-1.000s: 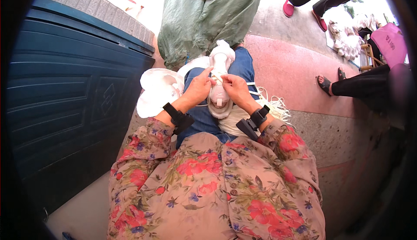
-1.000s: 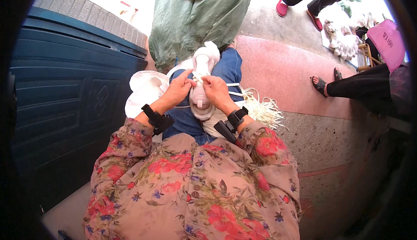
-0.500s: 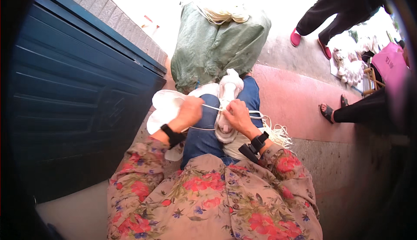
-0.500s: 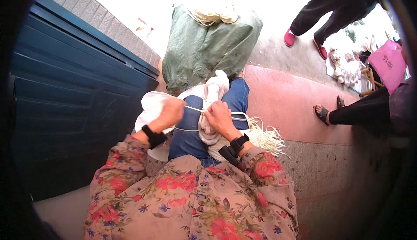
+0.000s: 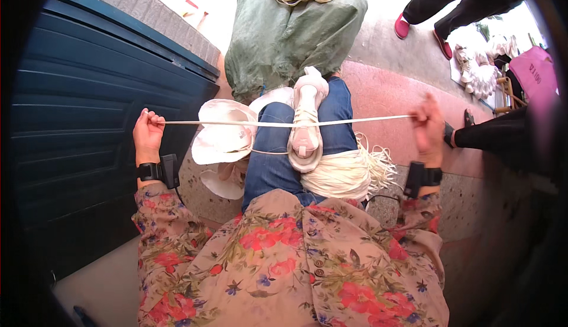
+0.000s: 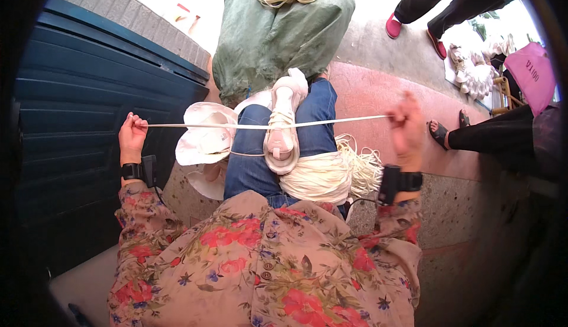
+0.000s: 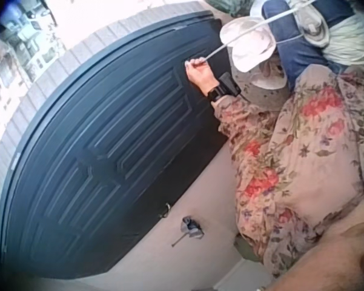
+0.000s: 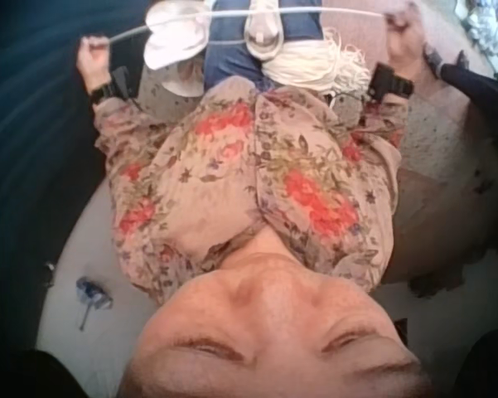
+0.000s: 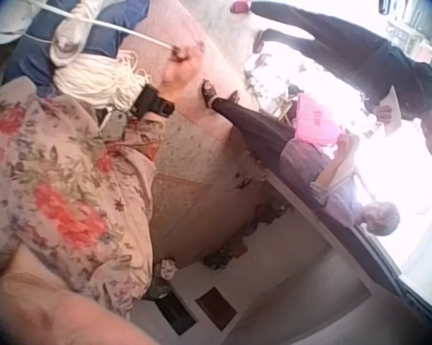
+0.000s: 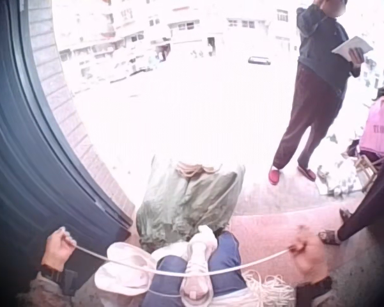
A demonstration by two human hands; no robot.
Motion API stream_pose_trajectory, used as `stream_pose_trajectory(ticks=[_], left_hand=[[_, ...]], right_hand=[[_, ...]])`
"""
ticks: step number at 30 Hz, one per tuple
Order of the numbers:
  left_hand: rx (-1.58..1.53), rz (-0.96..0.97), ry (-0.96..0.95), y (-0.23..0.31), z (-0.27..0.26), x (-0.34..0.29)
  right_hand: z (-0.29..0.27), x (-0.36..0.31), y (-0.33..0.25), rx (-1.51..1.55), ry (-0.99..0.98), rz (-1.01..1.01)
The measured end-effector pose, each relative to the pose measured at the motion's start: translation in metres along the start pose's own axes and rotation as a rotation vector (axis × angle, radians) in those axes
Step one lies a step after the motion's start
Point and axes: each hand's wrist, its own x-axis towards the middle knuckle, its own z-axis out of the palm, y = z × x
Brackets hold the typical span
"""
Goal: The recorder is lacing a pair of white sneakers while sitting down at a workshop entrance.
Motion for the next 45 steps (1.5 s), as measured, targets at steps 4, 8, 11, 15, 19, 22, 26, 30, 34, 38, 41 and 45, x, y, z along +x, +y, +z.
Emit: stream_pose_trajectory(ticks=[4, 8, 11, 15, 19, 22, 26, 30, 34, 38, 41, 45], left_hand=[[0.415, 0.119, 0.113, -0.006, 0.015, 0.007], [1.109, 0.457, 0.149, -0.040, 0.053, 0.009], [1.298, 0.693, -0.310, -0.103, 0.078, -0.012], [0.833, -0.337, -0.646, -0.183, 0.098, -0.076], [0.803, -0.535, -0.673, -0.210, 0.107, -0.109], [1.067, -0.185, -0.740, -0.215, 0.106, -0.115], [1.320, 0.650, -0.887, -0.223, 0.106, -0.111], [1.370, 0.853, -0.761, -0.232, 0.106, -0.108], [1.455, 0.847, -0.695, -0.241, 0.104, -0.107], [1.472, 0.795, -0.638, -0.248, 0.104, -0.106], [1.487, 0.798, -0.566, -0.252, 0.106, -0.109], [1.494, 0.759, -0.576, -0.254, 0.108, -0.110]], right_hand=[[-0.055, -0.008, -0.050, 0.162, 0.063, -0.200], [-0.070, -0.017, -0.048, -0.068, 0.174, -0.235], [-0.045, -0.026, -0.001, -0.693, 0.163, -0.036], [0.007, -0.050, 0.091, -0.820, -0.380, 0.196], [0.041, -0.067, 0.146, -1.138, -0.465, 0.110], [0.050, -0.062, 0.155, -1.339, -0.399, -0.117], [0.057, -0.055, 0.159, -1.488, -0.404, -0.288], [0.064, -0.051, 0.164, -1.557, -0.435, -0.345], [0.067, -0.048, 0.163, -1.738, -0.541, -0.328], [0.069, -0.047, 0.162, -1.877, -0.672, -0.567], [0.068, -0.045, 0.162, -1.829, -0.687, -0.564], [0.068, -0.046, 0.163, -1.746, -0.646, -0.503]])
